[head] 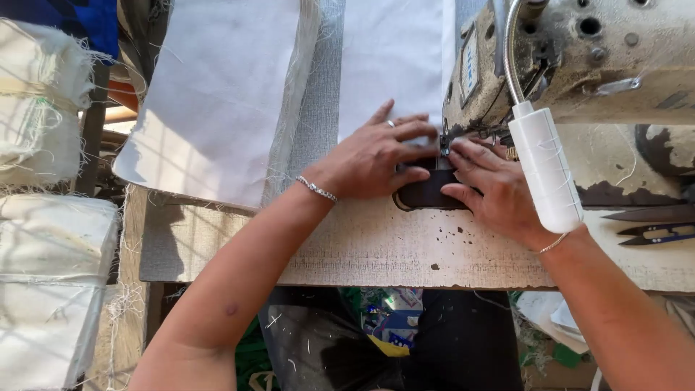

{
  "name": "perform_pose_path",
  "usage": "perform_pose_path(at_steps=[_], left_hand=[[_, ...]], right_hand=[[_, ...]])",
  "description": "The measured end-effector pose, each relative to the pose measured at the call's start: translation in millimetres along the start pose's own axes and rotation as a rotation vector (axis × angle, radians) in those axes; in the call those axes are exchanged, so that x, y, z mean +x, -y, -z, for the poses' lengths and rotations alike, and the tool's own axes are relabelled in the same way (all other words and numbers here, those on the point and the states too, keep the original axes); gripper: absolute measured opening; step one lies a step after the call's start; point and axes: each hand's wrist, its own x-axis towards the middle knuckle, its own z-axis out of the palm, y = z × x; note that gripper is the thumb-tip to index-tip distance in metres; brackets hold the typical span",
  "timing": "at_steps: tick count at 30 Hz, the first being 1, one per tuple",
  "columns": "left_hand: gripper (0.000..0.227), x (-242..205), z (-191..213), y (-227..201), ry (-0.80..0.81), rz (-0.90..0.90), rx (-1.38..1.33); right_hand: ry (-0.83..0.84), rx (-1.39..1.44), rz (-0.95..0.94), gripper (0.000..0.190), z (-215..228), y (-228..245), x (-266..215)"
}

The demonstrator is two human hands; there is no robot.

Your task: Folding and stacking white fabric pieces at a sewing workstation.

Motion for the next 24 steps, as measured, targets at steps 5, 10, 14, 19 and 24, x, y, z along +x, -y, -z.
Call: perform_pose_path(at_steps=[5, 10, 14, 19, 24], left_hand=[[0.051, -24.5, 23.2, -4.0, -0.097, 0.081, 0.045], [0.013, -100.4, 62.1, 36.4, -0.374, 0.315, 0.517], [0.029, -149.3, 92.1, 30.0, -0.297, 0.751, 0.455], [0.033, -166.6, 78.1, 52.7, -0.272, 0.865, 0.072], [0.029, -164.4, 76.1, 49.2, -0.290, 0.858, 0.082]], right_hand=[[-0.038, 0.111, -0.031, 0.053, -1.0, 3.7, -2.5], [-0.021, 0.038, 0.014, 0.057, -7.4, -8.6, -7.3], [-0.090, 0.099, 0.074, 0.057, -16.3, -24.0, -9.5], [-0.020, -0.019, 0.037, 0.057, -4.4, -12.7, -5.1], [0.032, -0.127, 0.023, 0.060, -9.0, -16.7, -9.8]])
